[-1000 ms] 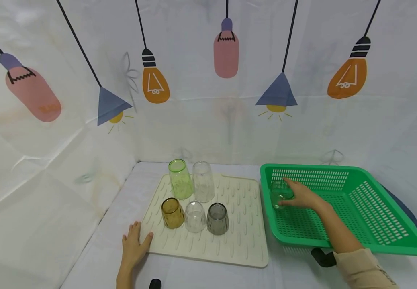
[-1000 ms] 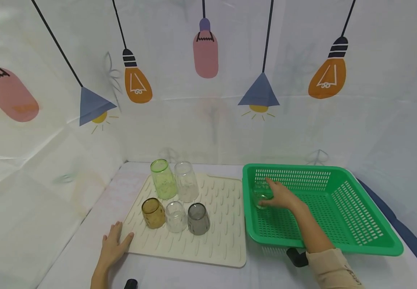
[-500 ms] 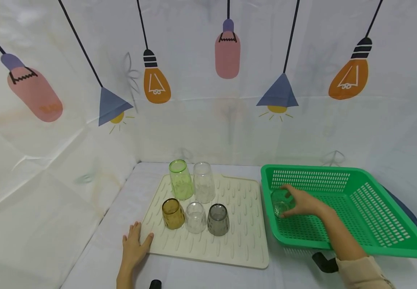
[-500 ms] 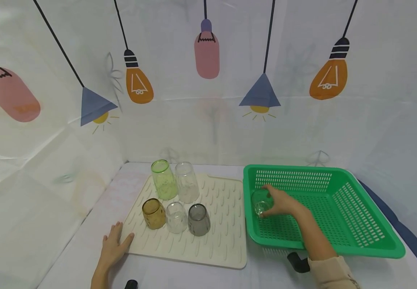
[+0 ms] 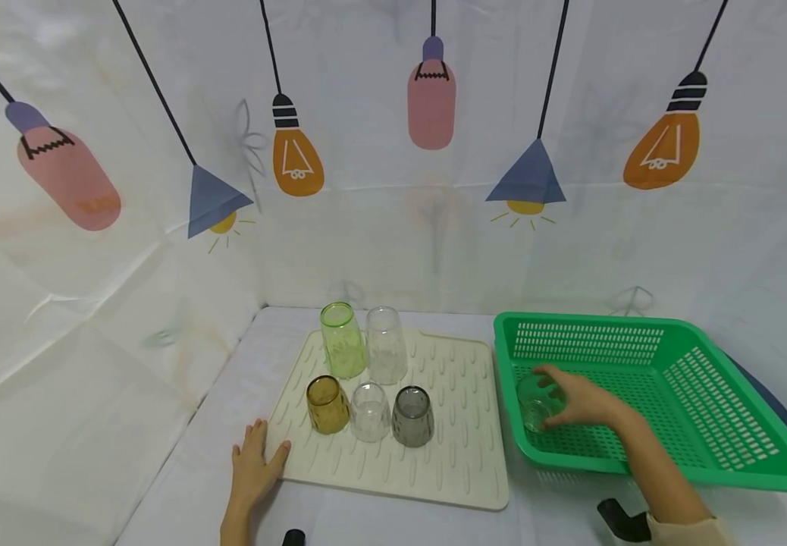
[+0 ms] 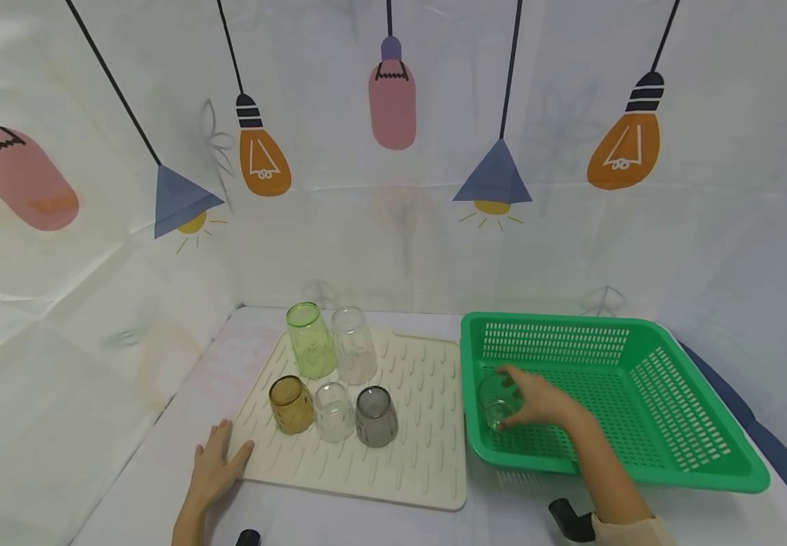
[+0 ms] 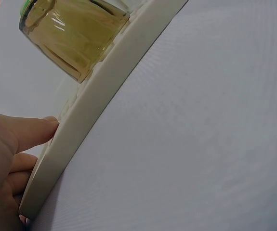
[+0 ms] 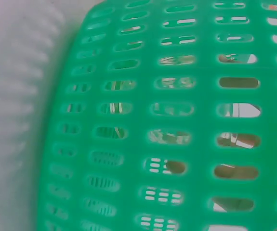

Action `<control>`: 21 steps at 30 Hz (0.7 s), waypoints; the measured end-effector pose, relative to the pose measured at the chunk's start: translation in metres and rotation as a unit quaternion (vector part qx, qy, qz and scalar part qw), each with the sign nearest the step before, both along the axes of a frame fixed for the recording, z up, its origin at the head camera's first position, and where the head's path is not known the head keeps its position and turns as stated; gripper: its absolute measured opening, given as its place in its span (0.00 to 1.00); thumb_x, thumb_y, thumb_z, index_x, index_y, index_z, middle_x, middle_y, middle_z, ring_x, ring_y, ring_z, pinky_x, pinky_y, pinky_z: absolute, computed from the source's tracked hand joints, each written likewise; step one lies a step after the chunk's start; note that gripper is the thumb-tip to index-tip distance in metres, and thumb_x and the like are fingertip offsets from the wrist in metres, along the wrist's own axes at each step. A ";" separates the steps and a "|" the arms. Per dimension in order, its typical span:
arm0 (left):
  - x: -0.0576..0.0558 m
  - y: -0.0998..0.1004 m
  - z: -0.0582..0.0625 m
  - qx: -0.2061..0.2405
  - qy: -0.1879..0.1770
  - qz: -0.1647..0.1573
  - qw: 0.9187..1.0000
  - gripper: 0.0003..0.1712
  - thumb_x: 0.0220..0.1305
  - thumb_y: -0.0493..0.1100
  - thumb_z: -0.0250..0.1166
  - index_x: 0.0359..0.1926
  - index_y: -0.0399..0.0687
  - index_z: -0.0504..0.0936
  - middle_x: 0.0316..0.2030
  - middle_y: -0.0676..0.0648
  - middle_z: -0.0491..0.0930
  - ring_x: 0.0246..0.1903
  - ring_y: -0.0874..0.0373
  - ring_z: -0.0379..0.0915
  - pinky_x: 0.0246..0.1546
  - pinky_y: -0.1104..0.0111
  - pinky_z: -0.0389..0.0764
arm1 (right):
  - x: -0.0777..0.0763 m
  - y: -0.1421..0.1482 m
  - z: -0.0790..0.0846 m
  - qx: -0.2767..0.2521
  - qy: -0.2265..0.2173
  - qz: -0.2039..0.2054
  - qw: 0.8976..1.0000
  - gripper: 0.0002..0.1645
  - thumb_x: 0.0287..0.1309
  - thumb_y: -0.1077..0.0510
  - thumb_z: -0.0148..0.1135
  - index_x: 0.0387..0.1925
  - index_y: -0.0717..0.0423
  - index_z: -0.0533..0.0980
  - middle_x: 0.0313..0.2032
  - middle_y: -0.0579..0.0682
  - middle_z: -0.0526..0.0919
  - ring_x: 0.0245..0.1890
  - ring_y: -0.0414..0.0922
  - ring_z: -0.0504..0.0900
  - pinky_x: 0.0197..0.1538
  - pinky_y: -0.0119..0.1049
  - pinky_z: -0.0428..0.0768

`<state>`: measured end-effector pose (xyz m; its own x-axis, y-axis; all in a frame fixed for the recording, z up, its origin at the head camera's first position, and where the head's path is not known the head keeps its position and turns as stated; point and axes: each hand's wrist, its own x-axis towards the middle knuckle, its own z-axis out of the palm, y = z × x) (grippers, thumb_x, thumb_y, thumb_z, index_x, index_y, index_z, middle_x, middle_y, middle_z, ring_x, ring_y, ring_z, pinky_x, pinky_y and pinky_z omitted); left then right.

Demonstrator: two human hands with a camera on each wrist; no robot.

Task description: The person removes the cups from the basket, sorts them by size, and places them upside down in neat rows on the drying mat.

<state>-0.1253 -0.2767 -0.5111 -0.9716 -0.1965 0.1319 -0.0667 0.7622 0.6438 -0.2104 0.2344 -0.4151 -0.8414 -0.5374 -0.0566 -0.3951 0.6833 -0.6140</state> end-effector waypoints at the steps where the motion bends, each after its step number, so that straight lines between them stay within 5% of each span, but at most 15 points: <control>1: 0.000 0.000 0.000 0.000 0.000 0.000 1.000 0.39 0.61 0.43 0.59 0.61 0.15 0.57 0.63 0.20 0.53 0.64 0.25 0.44 0.61 0.32 0.41 | 0.002 0.000 0.000 -0.004 -0.001 0.001 1.000 0.54 0.38 0.54 0.77 0.62 0.73 0.57 0.50 0.73 0.72 0.46 0.68 0.76 0.42 0.56 0.80; 8: 0.000 0.000 0.000 -0.004 0.006 0.001 1.000 0.38 0.61 0.43 0.59 0.60 0.14 0.57 0.62 0.19 0.54 0.64 0.25 0.45 0.60 0.32 0.41 | 0.009 0.002 -0.004 -0.010 0.006 -0.024 1.000 0.54 0.37 0.50 0.78 0.60 0.73 0.60 0.50 0.72 0.73 0.46 0.68 0.76 0.43 0.56 0.80; 21: 0.001 0.000 -0.002 0.004 0.006 0.001 1.000 0.39 0.61 0.43 0.59 0.60 0.15 0.57 0.62 0.20 0.53 0.64 0.25 0.44 0.61 0.33 0.41 | 0.022 0.003 -0.002 -0.066 0.087 -0.059 0.992 0.48 0.39 0.53 0.77 0.58 0.71 0.64 0.52 0.69 0.74 0.50 0.65 0.75 0.45 0.53 0.80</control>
<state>-0.1246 -0.2769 -0.5132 -0.9696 -0.1991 0.1425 -0.0600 0.7576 0.6500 -0.1882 0.2373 -0.4175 -0.8894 -0.4282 0.1603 -0.4261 0.6490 -0.6303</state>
